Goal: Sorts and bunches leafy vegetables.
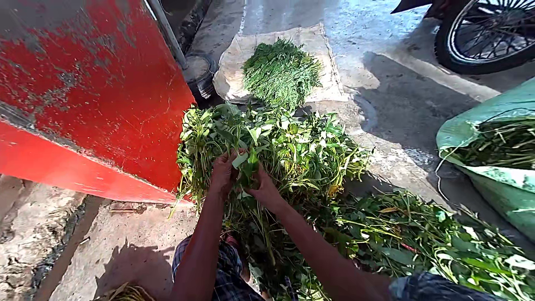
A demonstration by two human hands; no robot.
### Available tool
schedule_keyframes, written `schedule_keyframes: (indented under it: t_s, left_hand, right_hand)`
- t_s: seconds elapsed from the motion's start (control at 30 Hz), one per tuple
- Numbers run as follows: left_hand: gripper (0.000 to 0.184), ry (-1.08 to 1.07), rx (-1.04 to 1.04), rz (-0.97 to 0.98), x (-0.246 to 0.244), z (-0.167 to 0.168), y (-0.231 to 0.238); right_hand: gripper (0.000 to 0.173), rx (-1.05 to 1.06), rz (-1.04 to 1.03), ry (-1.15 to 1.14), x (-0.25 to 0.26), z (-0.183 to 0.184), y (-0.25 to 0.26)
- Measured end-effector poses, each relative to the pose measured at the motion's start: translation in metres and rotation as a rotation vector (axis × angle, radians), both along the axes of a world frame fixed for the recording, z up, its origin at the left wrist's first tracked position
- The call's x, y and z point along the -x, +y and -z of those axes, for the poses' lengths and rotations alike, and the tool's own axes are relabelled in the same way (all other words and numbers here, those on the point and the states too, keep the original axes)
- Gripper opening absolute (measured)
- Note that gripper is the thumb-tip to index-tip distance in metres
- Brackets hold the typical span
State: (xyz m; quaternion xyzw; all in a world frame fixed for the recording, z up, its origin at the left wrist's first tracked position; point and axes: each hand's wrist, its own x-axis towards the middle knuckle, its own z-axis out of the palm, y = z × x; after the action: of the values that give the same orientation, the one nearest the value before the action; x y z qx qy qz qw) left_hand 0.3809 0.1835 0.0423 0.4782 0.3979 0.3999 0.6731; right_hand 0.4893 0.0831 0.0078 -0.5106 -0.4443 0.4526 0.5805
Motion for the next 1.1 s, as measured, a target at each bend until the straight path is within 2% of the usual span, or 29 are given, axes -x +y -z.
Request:
schedule_keyframes:
  t_s: [0.07, 0.13, 0.2, 0.27, 0.33, 0.4, 0.43, 0.5, 0.63, 0.77, 0.93, 0.97, 1.03, 1.07, 1.1]
  left_hand:
    - [0.017, 0.005, -0.02, 0.022, -0.003, 0.0, -0.002]
    - [0.009, 0.07, -0.067, 0.041, -0.004, -0.003, -0.005]
    - [0.007, 0.065, -0.094, 0.067, -0.006, 0.003, -0.006]
    - [0.008, 0.035, -0.063, 0.054, -0.011, 0.008, -0.008]
    - [0.01, 0.008, -0.035, 0.063, -0.014, 0.009, -0.01]
    - [0.011, -0.051, -0.029, 0.096, -0.016, 0.011, -0.012]
    - [0.01, -0.084, -0.027, 0.106, -0.017, 0.013, -0.012]
    - [0.009, -0.107, -0.022, 0.107, -0.019, 0.016, -0.015]
    - [0.02, -0.03, 0.038, 0.033, -0.023, 0.012, -0.02]
    - [0.015, -0.039, 0.118, -0.083, -0.026, 0.016, -0.012]
    - [0.021, 0.027, 0.083, -0.307, -0.015, 0.019, 0.007]
    - [0.023, 0.04, 0.053, -0.362, -0.007, 0.018, 0.016]
    - [0.021, 0.027, -0.013, -0.426, 0.01, 0.013, 0.031]
    - [0.021, 0.023, -0.036, -0.43, 0.015, 0.012, 0.034]
    - [0.022, 0.021, -0.06, -0.423, 0.017, 0.013, 0.035]
  right_hand:
    - [0.094, -0.062, 0.066, 0.043, 0.003, -0.005, 0.005]
    - [0.068, -0.054, 0.147, -0.013, 0.003, -0.012, 0.011]
    - [0.056, -0.044, 0.221, -0.015, 0.004, -0.016, 0.015]
    - [0.043, -0.08, 0.356, 0.189, 0.01, -0.014, 0.017]
    - [0.034, -0.171, 0.473, 0.487, 0.015, -0.007, 0.019]
    - [0.025, -0.215, 0.521, 0.761, 0.011, -0.008, 0.02]
    - [0.023, -0.218, 0.529, 0.861, 0.01, -0.007, 0.019]
    - [0.02, -0.192, 0.561, 0.918, 0.01, -0.003, 0.018]
    - [0.017, -0.144, 0.597, 0.809, 0.014, 0.0, 0.016]
    - [0.021, -0.143, 0.531, 0.769, 0.022, -0.001, 0.009]
    - [0.026, -0.224, 0.254, 0.643, 0.035, 0.022, -0.011]
    - [0.026, -0.165, 0.202, 0.568, 0.034, 0.032, -0.022]
    - [0.017, 0.055, 0.074, 0.258, 0.029, 0.056, -0.055]
    - [0.019, 0.204, -0.018, 0.037, 0.023, 0.07, -0.073]
    - [0.027, 0.357, -0.139, -0.186, 0.015, 0.087, -0.089]
